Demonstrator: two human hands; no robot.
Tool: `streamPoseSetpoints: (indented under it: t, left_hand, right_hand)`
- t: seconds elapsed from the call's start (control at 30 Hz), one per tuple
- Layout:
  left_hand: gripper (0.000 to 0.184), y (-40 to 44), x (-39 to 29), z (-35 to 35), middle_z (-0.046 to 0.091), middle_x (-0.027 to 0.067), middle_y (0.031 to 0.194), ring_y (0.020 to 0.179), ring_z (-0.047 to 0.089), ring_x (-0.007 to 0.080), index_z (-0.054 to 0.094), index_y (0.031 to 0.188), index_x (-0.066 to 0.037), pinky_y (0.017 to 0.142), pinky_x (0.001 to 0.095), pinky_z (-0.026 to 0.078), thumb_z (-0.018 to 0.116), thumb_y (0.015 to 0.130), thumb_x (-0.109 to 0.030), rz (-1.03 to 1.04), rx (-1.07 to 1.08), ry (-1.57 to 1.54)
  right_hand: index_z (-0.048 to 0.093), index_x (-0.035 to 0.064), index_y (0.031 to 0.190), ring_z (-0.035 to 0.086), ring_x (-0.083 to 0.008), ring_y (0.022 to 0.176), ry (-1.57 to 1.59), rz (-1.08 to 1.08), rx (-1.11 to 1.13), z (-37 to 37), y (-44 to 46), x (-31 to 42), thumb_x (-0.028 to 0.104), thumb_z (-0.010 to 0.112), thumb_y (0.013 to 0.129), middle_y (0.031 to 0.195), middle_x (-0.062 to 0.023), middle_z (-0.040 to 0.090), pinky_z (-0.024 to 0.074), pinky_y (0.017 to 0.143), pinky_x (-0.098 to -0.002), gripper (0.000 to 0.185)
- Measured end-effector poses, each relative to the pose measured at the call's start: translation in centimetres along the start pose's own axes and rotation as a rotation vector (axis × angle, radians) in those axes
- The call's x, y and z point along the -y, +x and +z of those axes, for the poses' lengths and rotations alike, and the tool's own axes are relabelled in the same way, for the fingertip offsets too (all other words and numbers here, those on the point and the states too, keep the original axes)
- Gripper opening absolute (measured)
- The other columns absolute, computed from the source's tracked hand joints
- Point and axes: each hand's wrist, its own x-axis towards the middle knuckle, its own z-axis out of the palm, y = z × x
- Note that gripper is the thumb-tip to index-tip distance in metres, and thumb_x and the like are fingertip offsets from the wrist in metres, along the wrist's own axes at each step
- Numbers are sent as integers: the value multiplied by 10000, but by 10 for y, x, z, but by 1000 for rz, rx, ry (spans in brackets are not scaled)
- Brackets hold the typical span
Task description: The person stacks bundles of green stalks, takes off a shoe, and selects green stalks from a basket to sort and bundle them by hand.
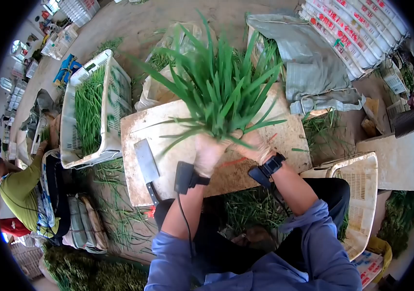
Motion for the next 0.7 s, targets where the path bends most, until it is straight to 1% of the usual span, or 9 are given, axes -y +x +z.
streamPoseSetpoints:
  t: [0.03,0.07,0.13,0.27,0.33,0.47,0.57,0.6,0.7]
  left_hand:
    - [336,0,-17,7,769,51,1128,988,713,142,745,1173,-12,891,302,574,841,851,4,-16,15,-110]
    - [350,0,-34,15,768,46,1129,984,712,144,741,1185,-10,887,304,576,840,850,8,-34,28,-220]
    - [373,3,-32,13,767,47,1129,984,713,153,736,1196,-10,896,309,579,843,840,22,-75,3,-55]
    - [401,10,-40,19,761,55,1137,1000,706,168,725,1218,-15,915,322,573,850,837,0,-35,-13,-56]
    - [429,10,-56,20,756,57,1140,1008,700,168,716,1228,-15,928,337,569,863,825,-15,-80,16,-22]
    - [524,3,-106,29,742,68,1188,1062,684,166,680,1284,-15,959,346,556,875,798,-11,-2,67,14]
    - [581,-7,-146,24,736,68,1196,1071,684,174,666,1306,-20,973,347,553,891,771,-7,-54,213,-13]
    - [628,-11,-143,18,700,86,1242,1119,651,192,611,1358,-10,990,369,540,899,806,-89,6,284,40]
    - [674,-30,-145,12,698,86,1245,1133,650,207,601,1379,-15,1018,396,528,909,785,-91,60,384,-12]
  right_hand:
    - [648,2,1194,695,-298,953,-68,-293,-247,9,-1,-5,231,813,836,1057,-161,742,555,848,-404,456]
    - [647,5,1183,689,-270,935,422,-136,-147,17,-6,-15,187,797,845,1051,-152,740,554,831,-387,411]
    - [643,9,1171,673,-227,914,801,17,-67,19,-7,-9,108,768,855,1039,-135,734,552,813,-365,353]
    - [645,7,1162,658,-189,891,248,-109,-119,0,-1,16,32,739,852,999,-111,732,554,816,-353,325]
    - [663,1,1157,684,-185,920,806,9,-103,-11,-3,33,64,765,823,1016,-126,748,564,850,-354,355]
    - [655,1,1236,695,-190,1018,258,-138,-81,-50,-16,73,102,793,794,1118,-155,747,561,909,-368,475]
    - [648,0,1256,695,-194,1026,308,-205,18,-70,-29,105,112,791,792,1120,-162,747,560,921,-384,498]
    - [644,2,1271,686,-204,1022,330,-188,46,-73,-37,113,106,788,782,1117,-136,744,559,914,-376,520]
    - [644,6,1285,673,-221,1026,458,-68,218,-79,-61,128,95,791,765,1136,-106,728,556,905,-353,548]
